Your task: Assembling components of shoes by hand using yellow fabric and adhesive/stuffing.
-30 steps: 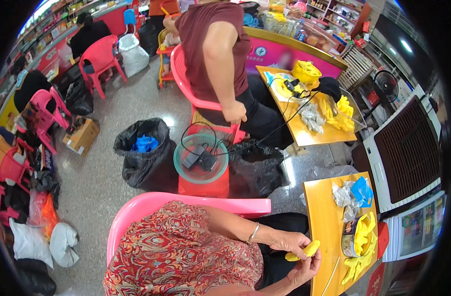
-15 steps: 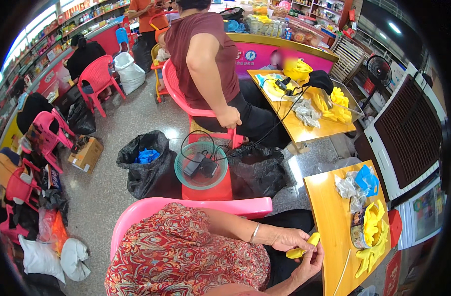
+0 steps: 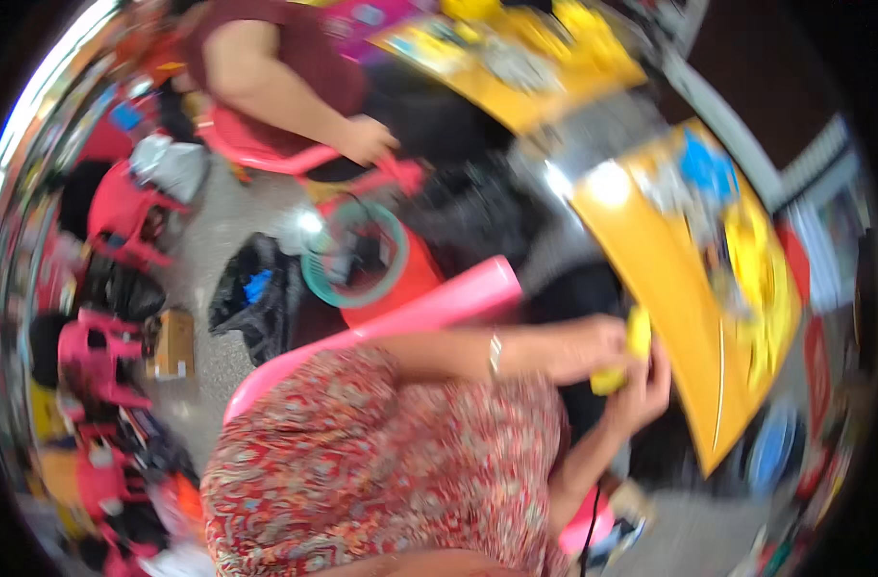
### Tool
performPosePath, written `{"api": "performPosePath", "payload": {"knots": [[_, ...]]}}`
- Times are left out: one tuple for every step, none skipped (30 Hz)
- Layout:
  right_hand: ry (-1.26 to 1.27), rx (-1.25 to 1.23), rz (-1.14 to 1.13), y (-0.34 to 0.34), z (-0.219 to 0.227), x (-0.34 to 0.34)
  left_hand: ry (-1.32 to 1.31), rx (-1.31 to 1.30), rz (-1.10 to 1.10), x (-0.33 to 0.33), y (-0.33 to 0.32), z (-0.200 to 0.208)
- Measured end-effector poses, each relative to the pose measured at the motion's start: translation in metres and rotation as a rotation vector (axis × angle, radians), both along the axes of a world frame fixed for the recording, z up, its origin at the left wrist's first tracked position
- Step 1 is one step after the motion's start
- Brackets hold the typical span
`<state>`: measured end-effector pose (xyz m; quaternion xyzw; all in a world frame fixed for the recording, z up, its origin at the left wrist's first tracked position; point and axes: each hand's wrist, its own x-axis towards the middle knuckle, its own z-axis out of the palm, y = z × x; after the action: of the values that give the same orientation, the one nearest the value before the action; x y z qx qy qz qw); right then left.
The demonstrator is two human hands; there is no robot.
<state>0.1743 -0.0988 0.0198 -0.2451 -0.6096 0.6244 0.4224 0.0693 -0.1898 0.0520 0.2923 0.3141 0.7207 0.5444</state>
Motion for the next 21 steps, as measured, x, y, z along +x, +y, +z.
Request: {"api": "performPosePath", "payload": {"knots": [[-0.064,0.084,-0.009,-0.002,0.011,-0.009,-0.065,-0.08,0.018,-0.005,-0.003,-0.003],[-0.048,0.089,-0.023,-0.005,0.016,-0.014,-0.167,-0.132,-0.03,-0.009,-0.003,-0.003],[-0.042,0.092,-0.039,-0.003,0.014,-0.017,-0.244,-0.08,-0.071,-0.013,-0.006,-0.005],[-0.041,0.154,-0.061,0.001,0.008,-0.018,-0.249,-0.128,-0.083,-0.014,-0.006,0.001],[-0.032,0.22,-0.074,0.003,0.006,-0.017,-0.24,-0.173,-0.09,-0.016,-0.006,0.005],[-0.033,0.246,-0.094,0.002,0.01,-0.015,-0.21,-0.168,-0.104,-0.018,-0.004,-0.002],[-0.023,0.276,-0.101,0.002,0.014,-0.018,-0.17,-0.158,-0.105,-0.023,-0.001,-0.006],[-0.02,0.286,-0.088,0.003,0.015,-0.016,-0.16,-0.166,-0.11,-0.023,0.001,-0.009],[-0.016,0.236,-0.05,0.004,0.015,-0.014,-0.156,-0.16,-0.136,-0.024,0.001,-0.007],[0.014,0.196,-0.006,0.005,0.017,-0.012,-0.166,-0.17,-0.129,-0.026,0.003,-0.007],[0.047,0.155,0.039,0.007,0.02,-0.01,-0.174,-0.179,-0.12,-0.028,0.004,-0.008],[0.037,0.149,0.035,0.007,0.021,-0.009,-0.15,-0.186,-0.084,-0.029,0.004,-0.005],[0.059,0.161,0.018,0.007,0.022,-0.009,-0.118,-0.189,-0.072,-0.03,0.004,-0.003],[0.081,0.173,0.003,0.008,0.021,-0.008,-0.078,-0.189,-0.046,-0.028,0.003,-0.006],[0.078,0.17,0.002,0.009,0.018,-0.007,-0.034,-0.186,-0.019,-0.027,0.003,-0.007],[0.05,0.256,0.001,0.011,0.014,-0.006,-0.037,-0.189,-0.02,-0.027,0.003,-0.008],[0.023,0.341,0.0,0.012,0.011,-0.005,-0.043,-0.186,-0.019,-0.027,0.003,-0.008],[0.018,0.337,0.0,0.013,0.011,-0.007,-0.051,-0.184,-0.017,-0.028,0.003,-0.009],[0.008,0.37,0.025,0.013,0.01,-0.009,-0.055,-0.188,-0.018,-0.028,0.004,-0.01],[-0.002,0.403,0.05,0.012,0.01,-0.01,-0.026,-0.193,-0.012,-0.029,0.004,-0.01],[-0.004,0.401,0.051,0.012,0.01,-0.011,0.007,-0.197,-0.005,-0.029,0.003,-0.01]]}}
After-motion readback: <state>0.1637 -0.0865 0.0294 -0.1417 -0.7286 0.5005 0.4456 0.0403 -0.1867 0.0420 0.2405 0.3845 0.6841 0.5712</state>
